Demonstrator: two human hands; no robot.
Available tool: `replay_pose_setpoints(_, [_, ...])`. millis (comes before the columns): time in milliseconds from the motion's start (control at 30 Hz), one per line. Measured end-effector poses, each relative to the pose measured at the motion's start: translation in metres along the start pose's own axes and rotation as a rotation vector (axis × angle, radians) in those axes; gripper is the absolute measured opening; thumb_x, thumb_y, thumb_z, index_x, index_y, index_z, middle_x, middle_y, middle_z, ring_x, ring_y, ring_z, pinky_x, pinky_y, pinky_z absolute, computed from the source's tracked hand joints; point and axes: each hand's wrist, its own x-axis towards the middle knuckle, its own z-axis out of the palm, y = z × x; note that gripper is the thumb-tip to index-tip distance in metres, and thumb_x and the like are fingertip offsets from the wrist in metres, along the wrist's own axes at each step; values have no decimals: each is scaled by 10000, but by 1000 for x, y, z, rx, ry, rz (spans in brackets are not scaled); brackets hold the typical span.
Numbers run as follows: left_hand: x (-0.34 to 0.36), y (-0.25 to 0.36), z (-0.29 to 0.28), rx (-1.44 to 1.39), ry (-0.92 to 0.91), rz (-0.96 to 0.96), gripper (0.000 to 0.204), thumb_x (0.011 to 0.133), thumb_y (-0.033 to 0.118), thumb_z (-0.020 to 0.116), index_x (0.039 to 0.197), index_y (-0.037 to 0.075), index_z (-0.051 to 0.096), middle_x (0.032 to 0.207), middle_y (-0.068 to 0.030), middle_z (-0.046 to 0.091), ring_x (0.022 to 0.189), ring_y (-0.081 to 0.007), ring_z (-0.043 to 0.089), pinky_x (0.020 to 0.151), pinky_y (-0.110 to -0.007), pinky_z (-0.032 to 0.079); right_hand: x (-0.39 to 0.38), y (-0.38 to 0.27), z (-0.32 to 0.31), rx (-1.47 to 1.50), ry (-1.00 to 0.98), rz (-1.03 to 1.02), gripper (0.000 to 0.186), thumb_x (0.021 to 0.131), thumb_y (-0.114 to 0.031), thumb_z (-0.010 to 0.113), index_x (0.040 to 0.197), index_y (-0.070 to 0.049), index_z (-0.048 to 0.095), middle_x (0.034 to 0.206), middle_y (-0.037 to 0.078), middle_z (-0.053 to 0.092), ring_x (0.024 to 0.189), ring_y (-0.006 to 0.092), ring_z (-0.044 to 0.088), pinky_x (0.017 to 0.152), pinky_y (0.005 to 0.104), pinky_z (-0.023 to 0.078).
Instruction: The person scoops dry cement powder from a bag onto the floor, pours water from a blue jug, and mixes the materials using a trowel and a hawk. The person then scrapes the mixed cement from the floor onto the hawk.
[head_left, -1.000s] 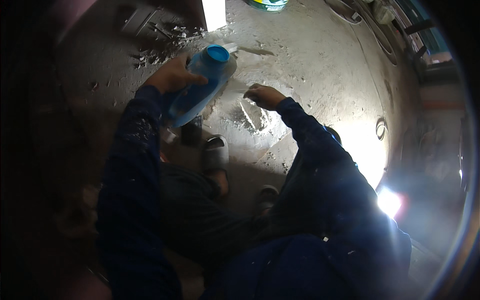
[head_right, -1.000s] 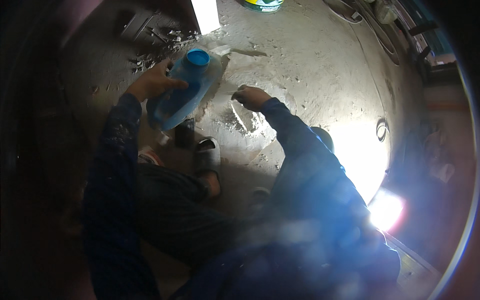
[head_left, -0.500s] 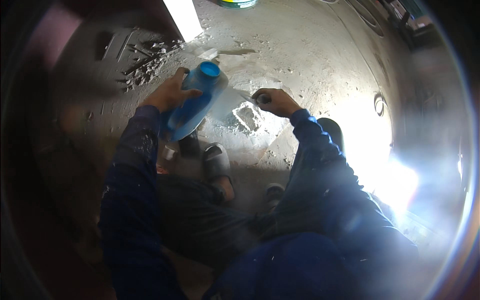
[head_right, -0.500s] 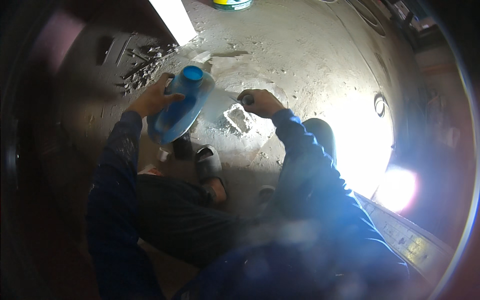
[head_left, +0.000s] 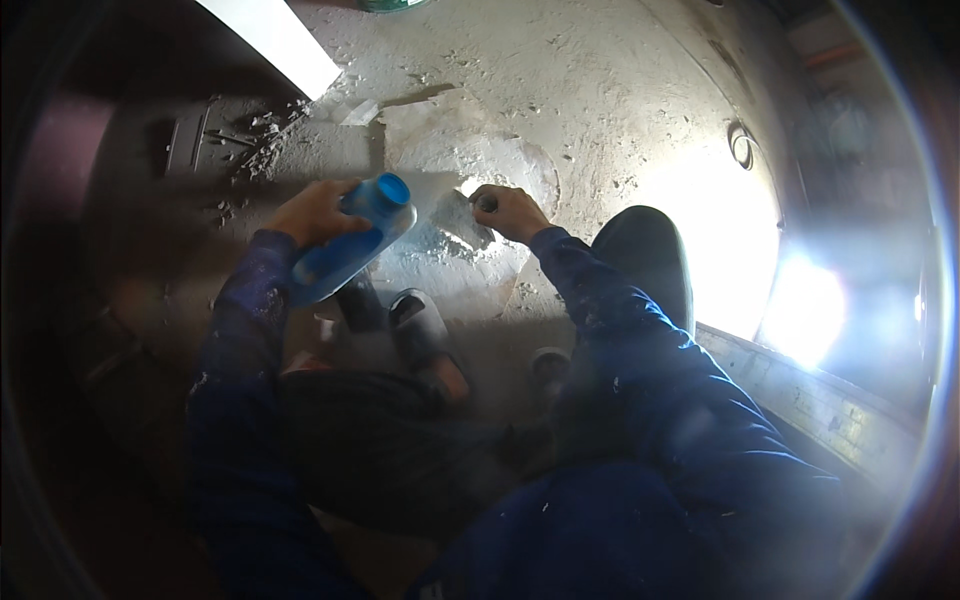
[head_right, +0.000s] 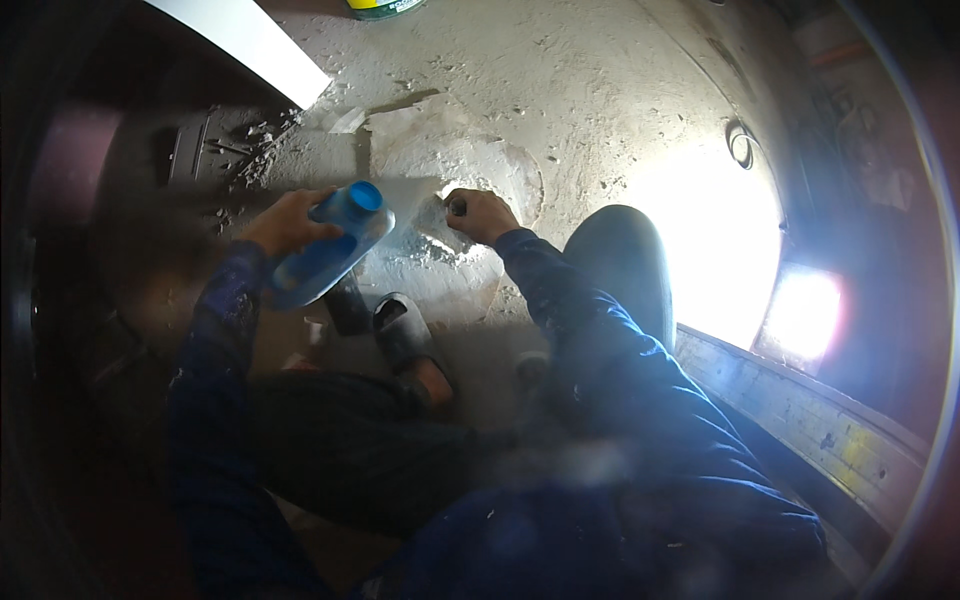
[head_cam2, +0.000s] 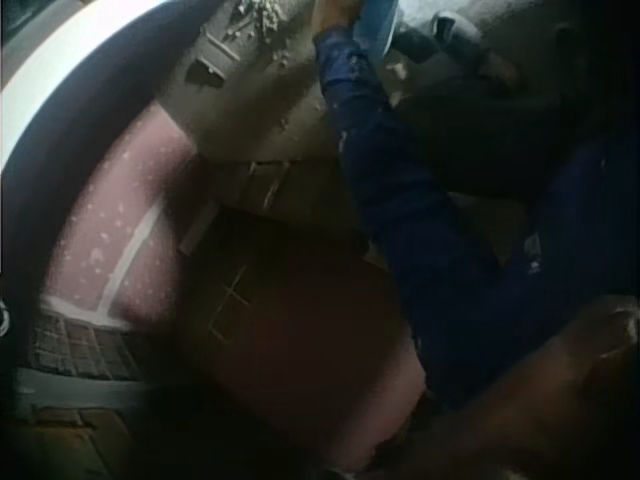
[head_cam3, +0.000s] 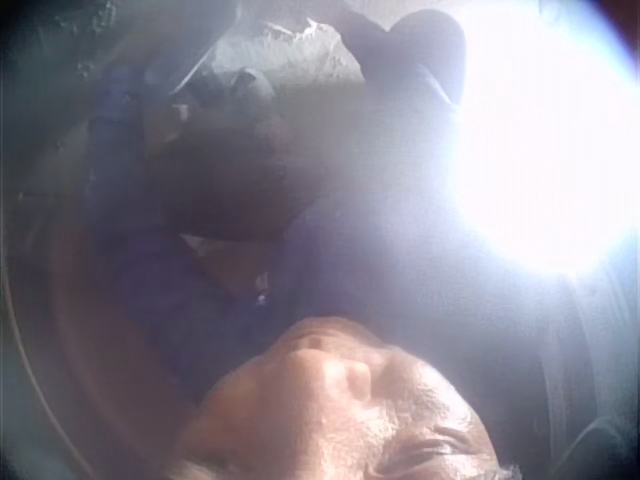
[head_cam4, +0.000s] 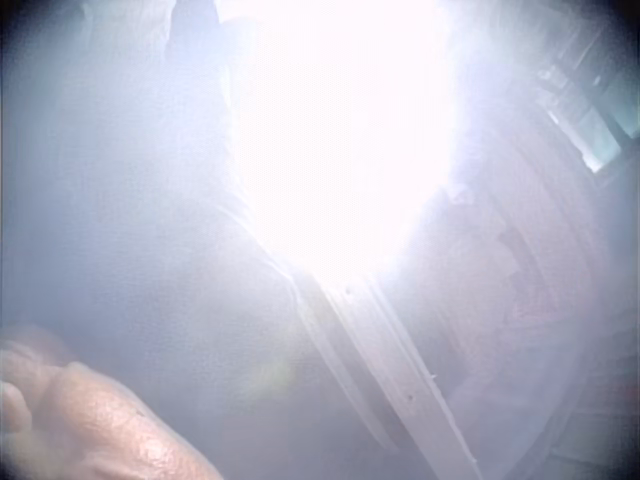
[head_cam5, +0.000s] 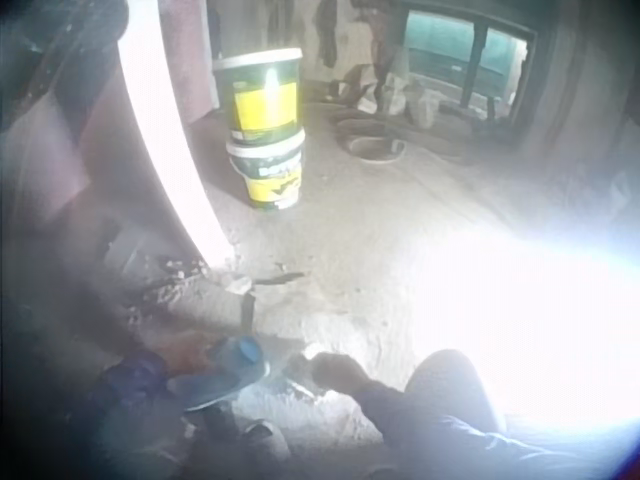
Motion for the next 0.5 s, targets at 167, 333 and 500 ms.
replay_pose_setpoints(167, [6,-6,9,93,13,88,818,691,427,762,1326,-28,518,1198,-268,620,1095,-362,625,971,-399,468,4,-5,9,-5,62,1,338,777,-278,669,1074,-118,691,967,121,718,912,275,686,856,374,528])
replay_pose_setpoints(333, [7,-6,21,98,-35,97,811,727,371,758,1358,-50,473,1156,-275,638,1020,-324,666,878,-379,509,-1,-9,23,59,146,-54,310,803,-305,661,1035,-105,708,913,131,720,847,269,702,811,365,543])
replay_pose_setpoints(500, [7,4,21,56,-82,82,798,732,377,756,1353,-39,478,1139,-258,650,978,-311,678,849,-374,521,-4,-13,40,32,67,-24,353,770,-308,660,1041,-85,695,914,141,712,863,293,691,807,383,537])
